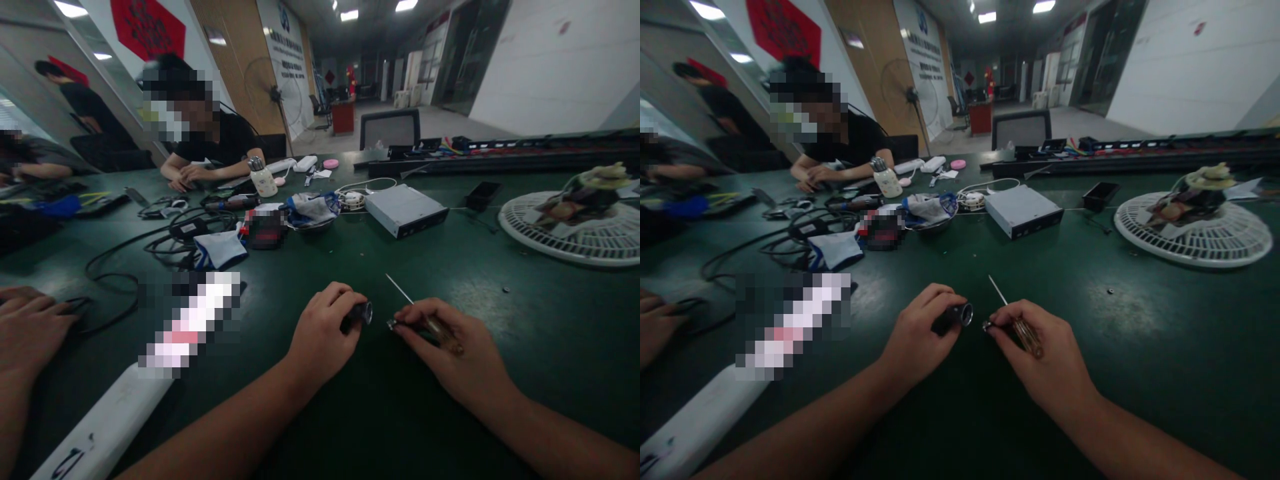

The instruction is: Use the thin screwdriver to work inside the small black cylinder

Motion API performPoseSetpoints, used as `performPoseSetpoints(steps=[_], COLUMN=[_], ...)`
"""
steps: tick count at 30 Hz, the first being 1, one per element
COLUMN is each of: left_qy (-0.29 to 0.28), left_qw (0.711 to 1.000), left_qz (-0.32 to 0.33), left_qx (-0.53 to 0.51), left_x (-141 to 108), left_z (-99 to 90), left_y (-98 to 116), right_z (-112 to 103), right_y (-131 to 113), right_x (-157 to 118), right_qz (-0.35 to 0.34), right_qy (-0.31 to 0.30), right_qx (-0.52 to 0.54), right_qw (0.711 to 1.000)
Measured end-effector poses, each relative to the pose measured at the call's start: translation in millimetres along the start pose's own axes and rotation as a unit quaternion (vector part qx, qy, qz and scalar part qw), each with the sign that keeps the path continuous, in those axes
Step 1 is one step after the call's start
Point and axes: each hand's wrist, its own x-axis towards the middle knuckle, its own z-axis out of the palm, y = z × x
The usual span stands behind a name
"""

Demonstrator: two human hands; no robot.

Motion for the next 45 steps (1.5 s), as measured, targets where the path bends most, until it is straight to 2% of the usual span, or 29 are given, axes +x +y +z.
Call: performPoseSetpoints(steps=[5,8,17,20,25,29,31,34,37,40,45], left_qy=[-0.053,-0.061,-0.059,-0.034,0.026,0.053,0.050,0.043,0.045,0.059,0.044], left_qw=[0.993,0.986,0.974,0.981,0.998,0.998,0.998,0.998,0.998,0.998,0.998], left_qz=[0.103,0.154,0.220,0.190,0.054,-0.019,-0.023,0.004,0.035,0.028,0.039], left_qx=[-0.015,-0.012,0.004,-0.011,-0.029,-0.032,-0.034,-0.034,-0.020,0.001,0.006], left_x=[-1.1,-1.9,-3.0,-2.8,0.6,2.9,2.8,1.5,0.2,-0.3,-0.8], left_z=[1.0,0.5,-3.2,-2.6,-2.6,-3.1,-2.8,-1.8,-1.2,-1.0,-0.7], left_y=[-0.7,0.2,4.5,5.1,3.9,2.9,2.4,1.9,2.2,2.7,2.9], right_z=[1.0,1.0,0.8,0.9,-1.7,-4.1,-4.1,-2.9,-2.0,-2.6,-4.1], right_y=[1.9,2.1,-8.8,-11.5,-7.9,-5.2,-4.8,-5.3,-6.9,-8.2,-5.6], right_x=[-1.1,-1.0,1.2,1.3,-5.3,-13.1,-14.7,-13.3,-9.4,-6.9,-8.6], right_qz=[-0.024,-0.026,0.015,0.012,0.014,-0.046,-0.061,-0.048,-0.013,0.004,-0.025], right_qy=[-0.004,-0.026,-0.052,-0.050,-0.011,-0.036,-0.066,-0.096,-0.092,-0.083,-0.111], right_qx=[-0.003,-0.015,-0.054,-0.049,0.000,0.083,0.105,0.101,0.058,0.032,0.110], right_qw=[1.000,0.999,0.997,0.998,1.000,0.995,0.990,0.989,0.994,0.996,0.987])
